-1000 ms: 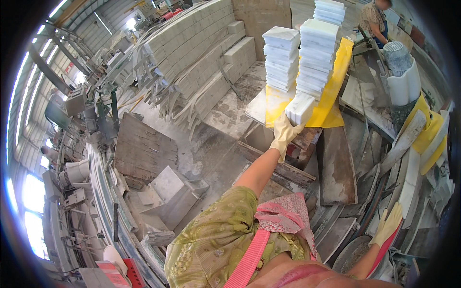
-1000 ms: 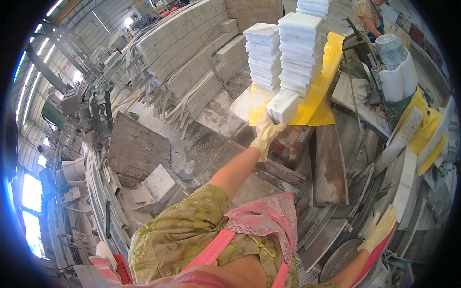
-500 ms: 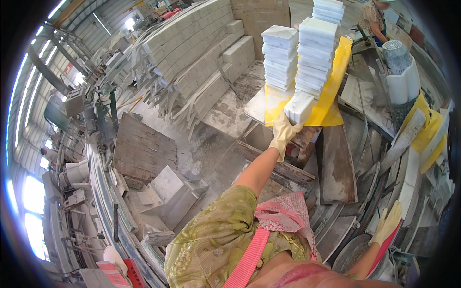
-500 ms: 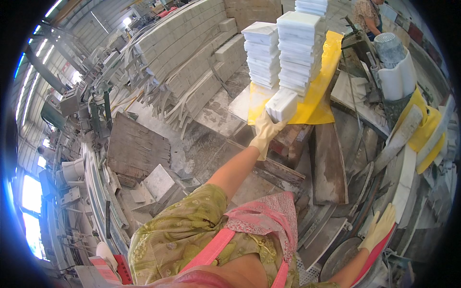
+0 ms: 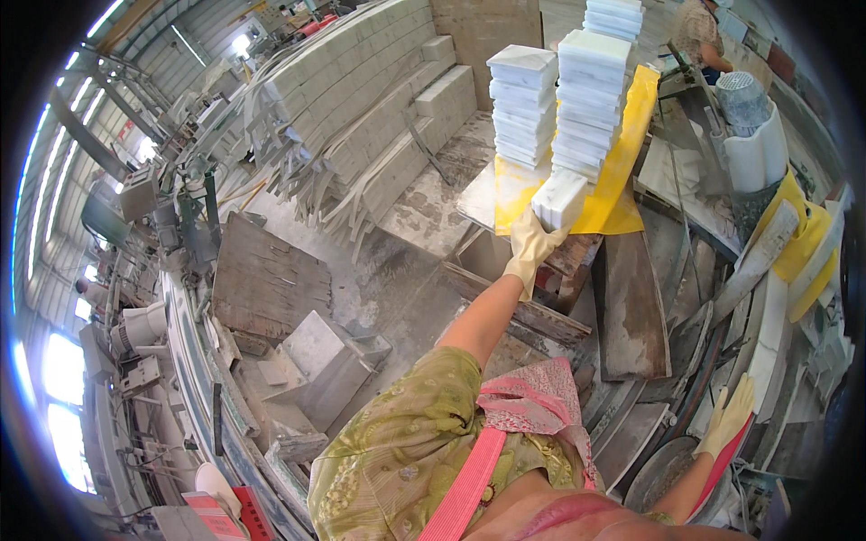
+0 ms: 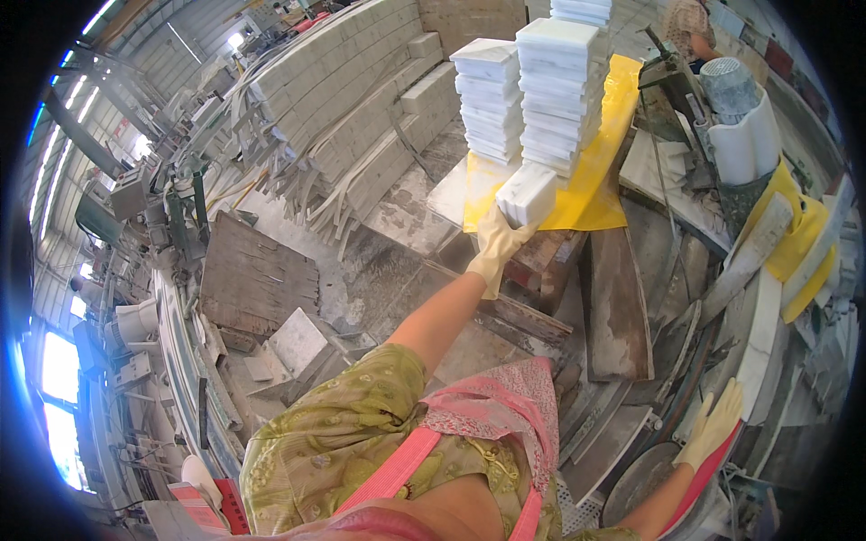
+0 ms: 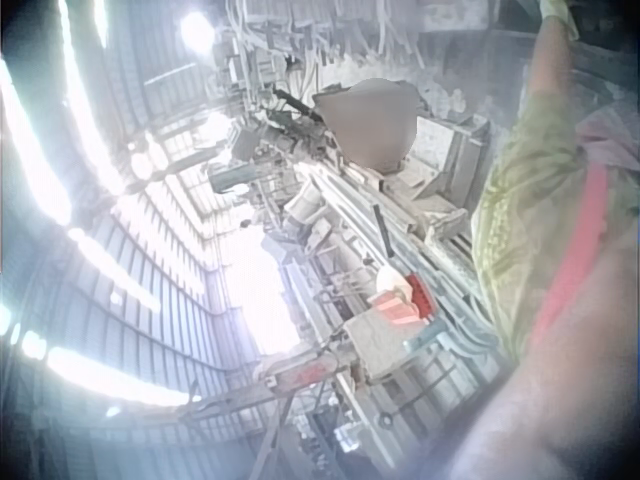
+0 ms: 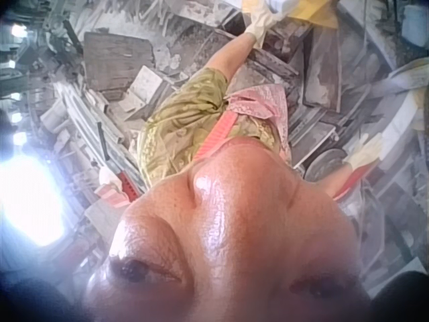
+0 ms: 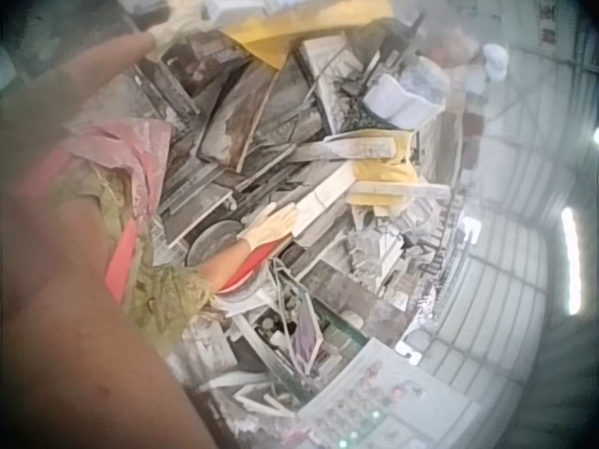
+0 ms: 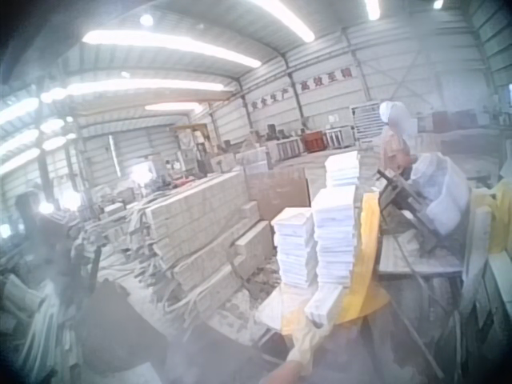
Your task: The person repeatedly picks up white rectangular tiles from a conveyor and stacks them onto a yellow board. The person also moves a white plastic basket and places tiles into it. The person wears gloves and a pink apron while working in a factory setting.
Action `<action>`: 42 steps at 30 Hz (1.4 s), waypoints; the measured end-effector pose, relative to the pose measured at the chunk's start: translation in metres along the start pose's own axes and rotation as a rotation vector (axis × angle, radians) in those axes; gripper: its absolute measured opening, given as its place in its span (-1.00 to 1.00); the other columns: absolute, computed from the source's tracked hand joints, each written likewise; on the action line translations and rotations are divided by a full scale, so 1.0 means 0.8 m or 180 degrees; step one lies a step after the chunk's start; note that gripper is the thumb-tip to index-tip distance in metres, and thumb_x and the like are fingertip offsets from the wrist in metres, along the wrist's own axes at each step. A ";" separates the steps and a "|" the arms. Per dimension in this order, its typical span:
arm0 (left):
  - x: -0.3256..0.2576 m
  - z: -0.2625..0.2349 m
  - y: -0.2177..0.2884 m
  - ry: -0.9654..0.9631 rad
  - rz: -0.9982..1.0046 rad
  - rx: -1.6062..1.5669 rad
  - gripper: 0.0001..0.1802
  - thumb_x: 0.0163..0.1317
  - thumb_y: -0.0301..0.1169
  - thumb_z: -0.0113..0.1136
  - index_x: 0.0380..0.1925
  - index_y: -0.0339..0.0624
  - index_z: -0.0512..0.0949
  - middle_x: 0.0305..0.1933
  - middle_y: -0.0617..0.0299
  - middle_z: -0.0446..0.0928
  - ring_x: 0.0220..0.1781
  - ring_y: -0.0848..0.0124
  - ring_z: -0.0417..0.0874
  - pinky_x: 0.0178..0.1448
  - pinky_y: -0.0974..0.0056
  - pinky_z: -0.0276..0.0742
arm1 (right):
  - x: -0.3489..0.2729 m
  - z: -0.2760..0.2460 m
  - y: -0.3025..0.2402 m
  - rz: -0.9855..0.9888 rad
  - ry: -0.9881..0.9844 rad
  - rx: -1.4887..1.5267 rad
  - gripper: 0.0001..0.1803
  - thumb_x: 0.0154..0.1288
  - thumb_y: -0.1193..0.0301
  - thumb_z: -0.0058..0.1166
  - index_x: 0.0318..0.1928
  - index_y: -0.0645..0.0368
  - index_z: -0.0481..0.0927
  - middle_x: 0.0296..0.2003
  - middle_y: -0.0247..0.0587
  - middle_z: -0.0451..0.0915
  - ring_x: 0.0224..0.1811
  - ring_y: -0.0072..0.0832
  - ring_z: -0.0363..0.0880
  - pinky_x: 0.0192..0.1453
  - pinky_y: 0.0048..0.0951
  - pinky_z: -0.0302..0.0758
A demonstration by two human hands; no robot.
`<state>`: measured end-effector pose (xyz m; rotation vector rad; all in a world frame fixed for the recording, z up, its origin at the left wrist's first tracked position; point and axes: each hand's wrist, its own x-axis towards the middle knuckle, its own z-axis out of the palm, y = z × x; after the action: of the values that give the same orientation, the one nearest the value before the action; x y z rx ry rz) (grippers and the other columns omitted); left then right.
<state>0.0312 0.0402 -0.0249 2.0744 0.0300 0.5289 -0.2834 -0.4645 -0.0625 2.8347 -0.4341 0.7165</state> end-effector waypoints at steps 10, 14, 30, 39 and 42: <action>-0.002 0.000 0.005 -0.0099 -0.0134 0.0024 -0.22 -0.07 -0.06 0.55 0.12 -0.24 0.53 -0.04 -0.12 0.69 -0.02 0.00 0.73 0.09 0.04 0.63 | -0.001 -0.010 -0.005 -0.0050 -0.0083 -0.0014 -0.39 0.49 0.27 0.00 0.47 0.20 0.32 0.43 0.15 0.34 0.49 -0.01 0.26 0.59 -0.09 0.11; 0.001 0.003 -0.001 -0.0324 -0.0386 0.0205 -0.23 -0.04 -0.11 0.52 0.18 -0.19 0.51 -0.03 -0.07 0.69 0.01 0.03 0.73 0.12 0.07 0.64 | 0.005 -0.022 -0.016 0.0139 -0.0275 0.0311 -0.41 0.53 0.26 -0.03 0.44 0.30 0.33 0.42 0.16 0.35 0.49 0.01 0.26 0.59 -0.11 0.11; -0.016 -0.004 0.014 0.0901 0.0692 -0.0384 -0.09 -0.19 -0.15 0.54 0.26 -0.16 0.47 0.15 -0.21 0.57 0.27 -0.13 0.54 0.38 -0.02 0.45 | 0.020 -0.059 -0.029 0.0427 -0.0719 0.0969 -0.31 0.53 0.07 -0.01 0.41 0.36 0.30 0.42 0.16 0.31 0.50 -0.02 0.25 0.61 -0.13 0.11; 0.010 0.038 -0.050 -0.0718 0.0121 -0.1538 -0.08 0.10 -0.26 0.56 0.39 -0.27 0.27 0.14 0.04 0.56 0.12 0.18 0.60 0.21 0.08 0.55 | 0.001 -0.075 -0.070 0.1145 -0.0298 0.0423 -0.40 0.48 0.04 0.00 0.29 0.24 0.53 0.31 0.08 0.49 0.41 -0.07 0.40 0.51 -0.14 0.27; 0.010 0.027 -0.060 -0.0331 0.0541 -0.1199 -0.21 0.04 -0.38 0.59 0.23 -0.42 0.39 0.19 -0.08 0.56 0.08 0.15 0.63 0.22 0.07 0.57 | -0.013 -0.042 -0.026 0.0843 -0.0002 0.0765 -0.51 0.47 0.12 0.01 0.21 0.17 0.60 0.18 0.04 0.60 0.28 -0.04 0.50 0.36 -0.13 0.41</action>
<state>0.0553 0.0502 -0.0709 1.7395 -0.2884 0.4864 -0.2999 -0.4342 -0.0403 3.0331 -0.7840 0.8688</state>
